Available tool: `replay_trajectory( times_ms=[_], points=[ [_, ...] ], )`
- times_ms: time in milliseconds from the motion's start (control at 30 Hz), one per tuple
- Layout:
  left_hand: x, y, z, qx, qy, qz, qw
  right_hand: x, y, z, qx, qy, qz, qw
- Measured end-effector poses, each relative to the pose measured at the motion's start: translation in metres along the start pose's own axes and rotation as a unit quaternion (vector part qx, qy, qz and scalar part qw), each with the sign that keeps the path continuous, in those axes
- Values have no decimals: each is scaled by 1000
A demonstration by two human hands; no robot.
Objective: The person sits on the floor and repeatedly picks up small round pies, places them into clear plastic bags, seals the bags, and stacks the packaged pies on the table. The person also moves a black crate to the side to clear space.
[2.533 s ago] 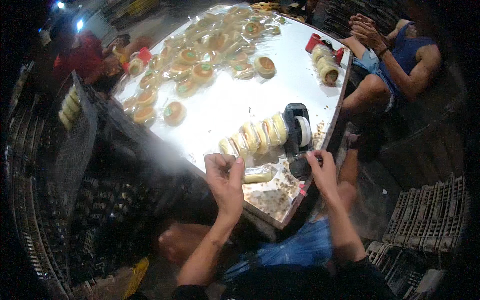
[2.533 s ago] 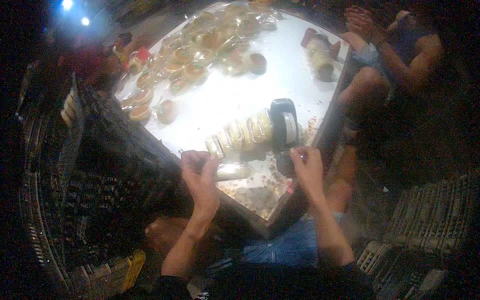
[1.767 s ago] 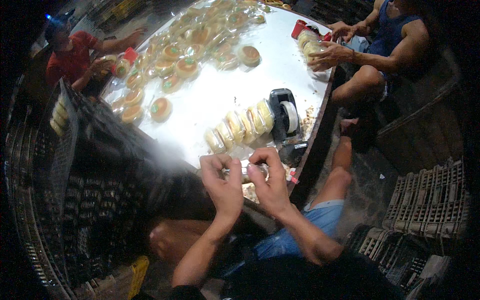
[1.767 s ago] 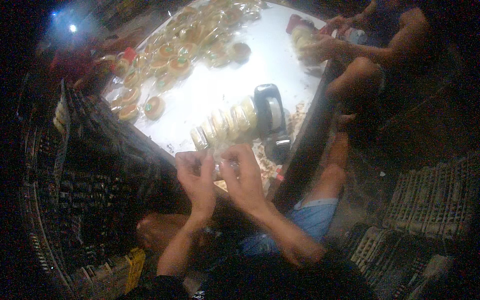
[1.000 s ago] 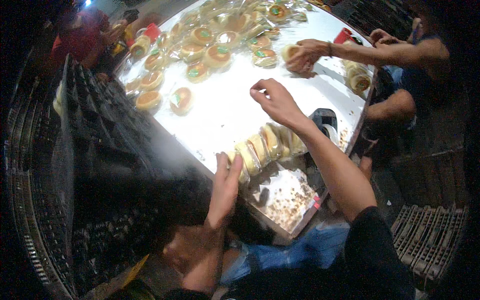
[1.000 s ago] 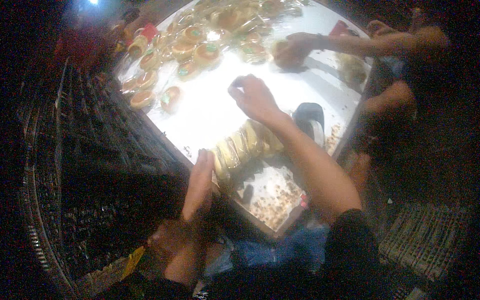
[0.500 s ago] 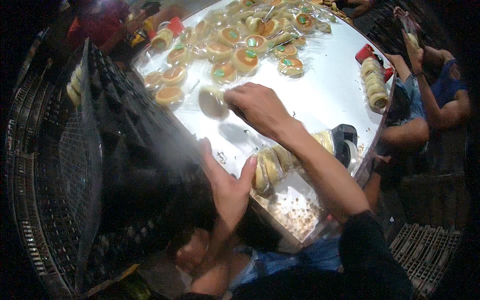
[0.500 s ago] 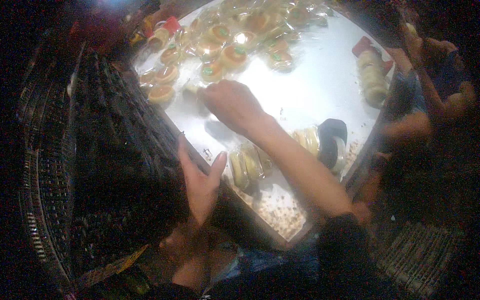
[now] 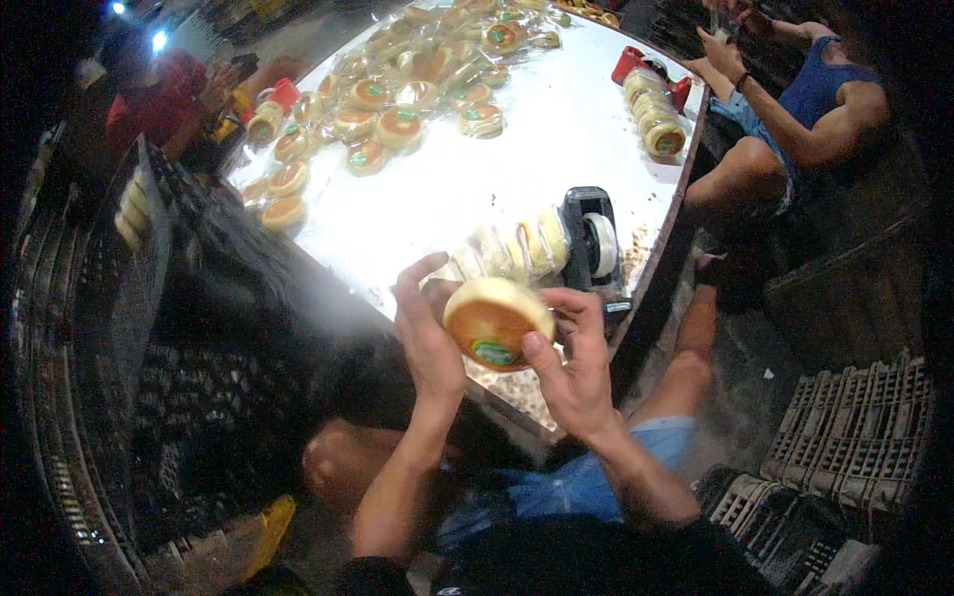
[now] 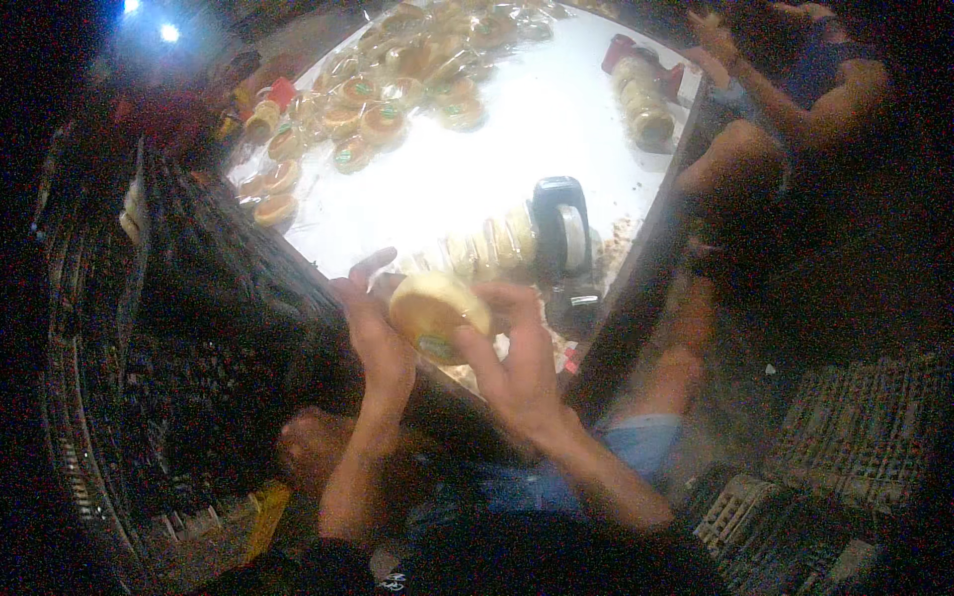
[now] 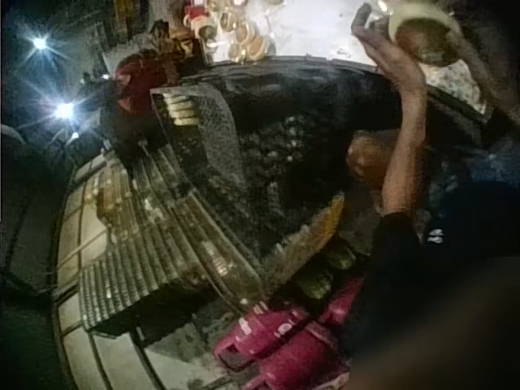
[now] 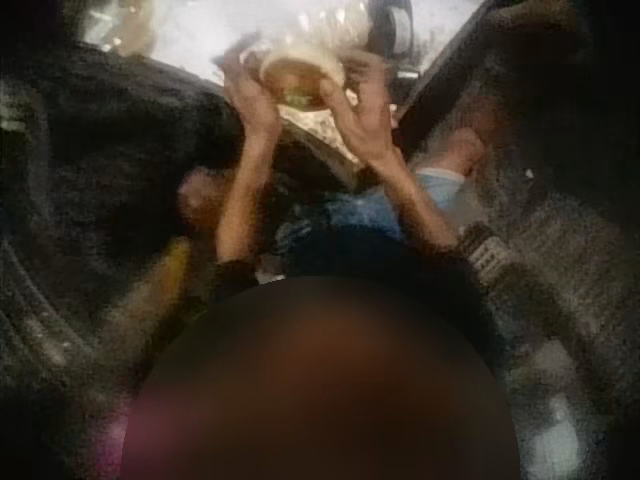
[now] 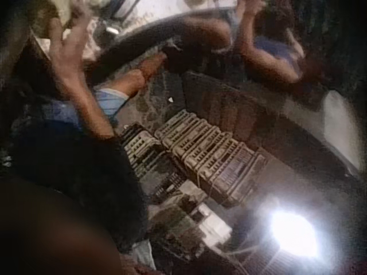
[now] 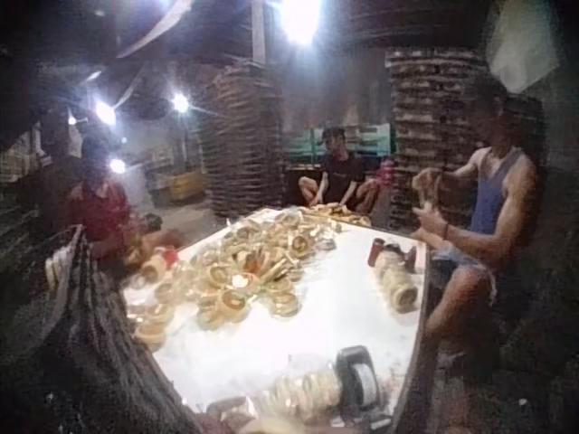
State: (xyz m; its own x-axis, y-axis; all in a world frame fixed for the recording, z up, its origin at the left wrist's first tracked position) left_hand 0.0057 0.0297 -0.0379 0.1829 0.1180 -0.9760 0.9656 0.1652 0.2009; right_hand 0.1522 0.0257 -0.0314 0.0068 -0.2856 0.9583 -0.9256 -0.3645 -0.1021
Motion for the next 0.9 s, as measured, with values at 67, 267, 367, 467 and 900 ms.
replay_trajectory(
  times_ms=[67,267,367,467,900],
  points=[
    [-3,5,8,-15,99,-180,979,11,-13,2,36,-35,27,998],
    [-25,21,47,-4,227,-217,949,43,-32,17,-31,-116,36,992],
    [-30,22,58,18,35,-126,991,45,-27,28,-27,-81,-130,988],
    [-29,29,56,44,-1,-188,981,45,-20,33,-41,-81,-198,976],
    [-48,39,51,69,-37,87,993,31,-11,18,-77,-198,233,949]
  ],
)
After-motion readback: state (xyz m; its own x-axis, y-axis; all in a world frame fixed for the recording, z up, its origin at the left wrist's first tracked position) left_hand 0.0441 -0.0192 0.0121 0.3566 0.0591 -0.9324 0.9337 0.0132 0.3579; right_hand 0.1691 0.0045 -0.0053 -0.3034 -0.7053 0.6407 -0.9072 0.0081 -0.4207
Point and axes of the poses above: each hand's wrist, its own z-axis away from the middle knuckle, its own y-axis out of the palm, x = y × z, the point moved 1 cm from there along -z, towards the middle knuckle, and after that the axes turned 15 degrees about x, right-handed, at the moved point
